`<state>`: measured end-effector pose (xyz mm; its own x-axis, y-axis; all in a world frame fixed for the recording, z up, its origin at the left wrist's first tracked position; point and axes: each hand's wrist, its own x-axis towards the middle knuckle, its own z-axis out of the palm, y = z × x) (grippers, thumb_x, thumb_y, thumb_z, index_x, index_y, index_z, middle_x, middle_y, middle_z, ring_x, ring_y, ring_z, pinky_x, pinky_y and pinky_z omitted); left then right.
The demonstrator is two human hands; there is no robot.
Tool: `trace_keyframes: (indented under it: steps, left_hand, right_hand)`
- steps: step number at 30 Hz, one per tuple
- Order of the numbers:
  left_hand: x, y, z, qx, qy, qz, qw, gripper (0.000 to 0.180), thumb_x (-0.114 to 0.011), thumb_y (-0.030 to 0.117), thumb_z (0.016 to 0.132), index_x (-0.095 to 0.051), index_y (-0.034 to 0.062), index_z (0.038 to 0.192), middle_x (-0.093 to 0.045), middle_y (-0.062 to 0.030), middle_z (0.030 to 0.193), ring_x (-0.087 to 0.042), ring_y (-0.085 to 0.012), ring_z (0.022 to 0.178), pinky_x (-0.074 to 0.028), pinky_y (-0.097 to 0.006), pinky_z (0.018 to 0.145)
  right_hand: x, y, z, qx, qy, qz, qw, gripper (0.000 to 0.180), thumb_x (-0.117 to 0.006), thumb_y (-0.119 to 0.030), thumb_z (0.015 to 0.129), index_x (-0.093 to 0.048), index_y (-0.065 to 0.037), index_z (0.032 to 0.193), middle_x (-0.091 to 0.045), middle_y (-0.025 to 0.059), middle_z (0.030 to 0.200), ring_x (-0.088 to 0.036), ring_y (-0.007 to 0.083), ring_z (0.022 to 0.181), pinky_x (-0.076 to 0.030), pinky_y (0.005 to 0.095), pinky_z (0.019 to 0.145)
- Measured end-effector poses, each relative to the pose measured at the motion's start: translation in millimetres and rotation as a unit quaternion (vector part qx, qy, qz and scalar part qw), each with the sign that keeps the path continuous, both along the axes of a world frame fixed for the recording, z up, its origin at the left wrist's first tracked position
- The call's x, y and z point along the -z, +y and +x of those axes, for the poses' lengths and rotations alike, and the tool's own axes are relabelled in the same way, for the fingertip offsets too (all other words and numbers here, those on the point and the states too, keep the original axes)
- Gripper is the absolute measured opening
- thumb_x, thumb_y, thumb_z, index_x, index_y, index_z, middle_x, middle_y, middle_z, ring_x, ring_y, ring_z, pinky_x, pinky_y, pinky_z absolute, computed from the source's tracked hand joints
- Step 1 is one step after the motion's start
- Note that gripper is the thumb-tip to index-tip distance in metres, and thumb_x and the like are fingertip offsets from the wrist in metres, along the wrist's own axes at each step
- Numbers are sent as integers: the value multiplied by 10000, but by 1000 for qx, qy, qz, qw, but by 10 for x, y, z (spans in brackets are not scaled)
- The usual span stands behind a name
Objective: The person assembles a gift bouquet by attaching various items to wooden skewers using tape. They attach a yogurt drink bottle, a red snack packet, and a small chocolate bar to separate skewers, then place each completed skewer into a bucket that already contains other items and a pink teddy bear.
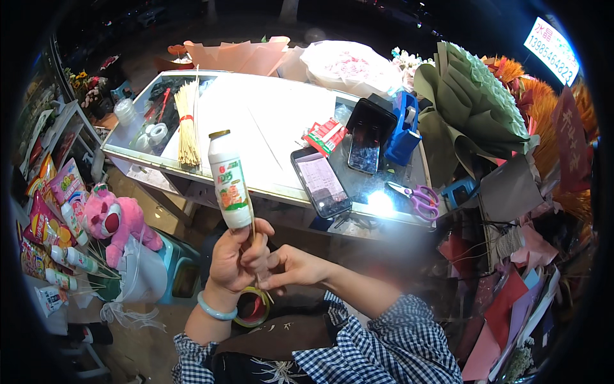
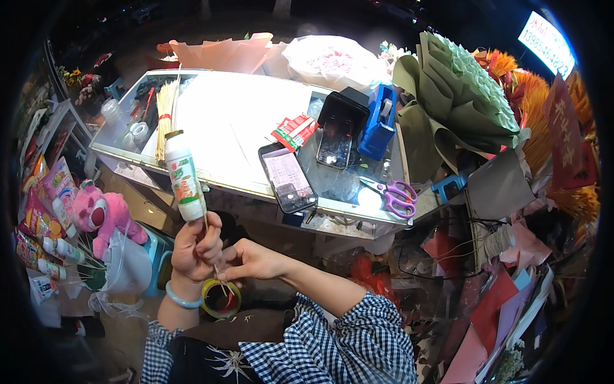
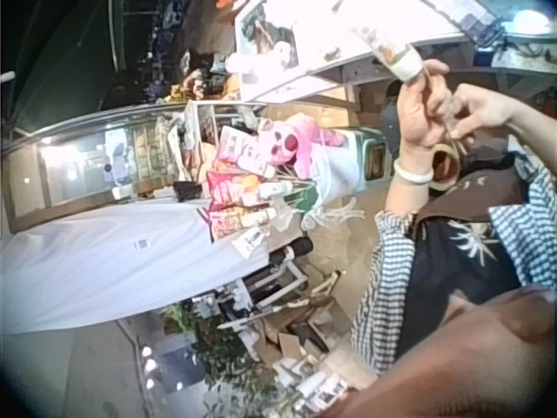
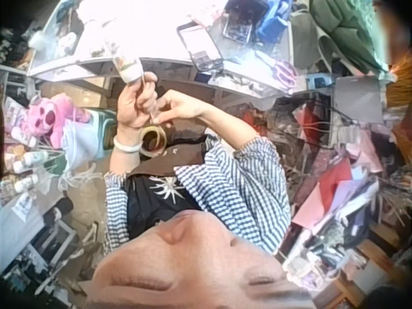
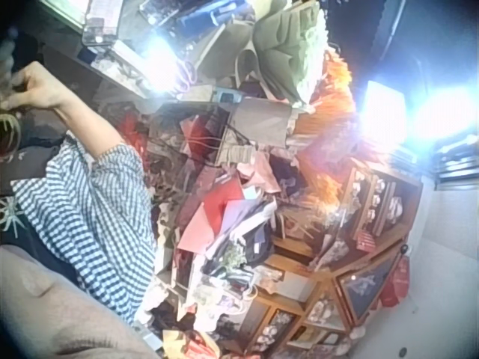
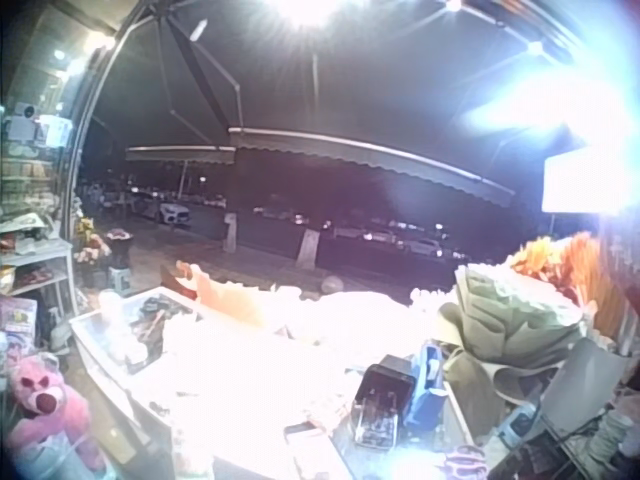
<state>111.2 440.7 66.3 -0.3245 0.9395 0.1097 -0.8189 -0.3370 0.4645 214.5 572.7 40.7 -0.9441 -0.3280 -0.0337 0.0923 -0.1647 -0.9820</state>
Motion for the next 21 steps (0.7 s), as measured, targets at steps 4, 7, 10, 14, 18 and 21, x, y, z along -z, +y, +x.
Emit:
trace_keyframes:
  steps: [4, 7, 10, 14, 18, 21]
  left_hand:
    - [57, 106, 154, -259, 23, -177, 949, 233, -482, 186, 955, -493, 12, 1110, -506, -11, 783, -437, -74, 651, -361, -218, 581]
    - [122, 127, 237, -318, 59, -195, 926, 244, -548, 211, 941, -504, 31, 1100, -412, 44, 725, -365, -31, 621, -302, -172, 550]
    - [152, 81, 198, -339, 140, -200, 909, 236, -538, 233, 949, -508, 39, 1078, -387, 57, 683, -313, -9, 539, -242, -161, 470]
    - [115, 57, 186, -313, 154, -204, 915, 248, -585, 250, 926, -537, 27, 1025, -392, 84, 618, -293, 5, 484, -237, -162, 444]
    - [36, 28, 198, -181, 149, -170, 957, 283, -605, 250, 913, -537, 1, 1028, -404, 65, 579, -311, -11, 460, -240, -173, 427]
    - [-12, -19, 142, -93, 133, -126, 979, 362, -536, 350, 935, -530, -11, 956, -355, 52, 546, -283, -30, 437, -220, -190, 409]
  right_hand:
    - [69, -69, -43, 198, 161, 255, 933, 132, -650, -101, 782, -634, 6, 859, -585, 119, 730, -592, 236, 637, -470, 324, 570]
    - [119, -212, -59, 282, 197, 351, 871, 107, -632, -83, 779, -638, -8, 855, -587, 136, 787, -589, 326, 687, -481, 386, 595]
    - [138, -258, -79, 260, 236, 324, 878, 105, -608, -69, 810, -616, 14, 874, -567, 129, 763, -593, 278, 649, -481, 348, 570]
    - [95, -84, -56, 101, 1, 78, 992, 151, -584, -114, 901, -602, 35, 913, -559, 15, 756, -601, 90, 703, -484, 222, 581]
    - [74, 82, -77, 14, -105, -21, 994, 136, -640, -151, 859, -634, -16, 844, -623, 21, 651, -576, 67, 563, -438, 200, 499]
    - [73, 79, -66, -32, -108, -10, 994, 136, -647, -157, 858, -638, -21, 858, -630, 10, 665, -606, 59, 602, -444, 189, 507]
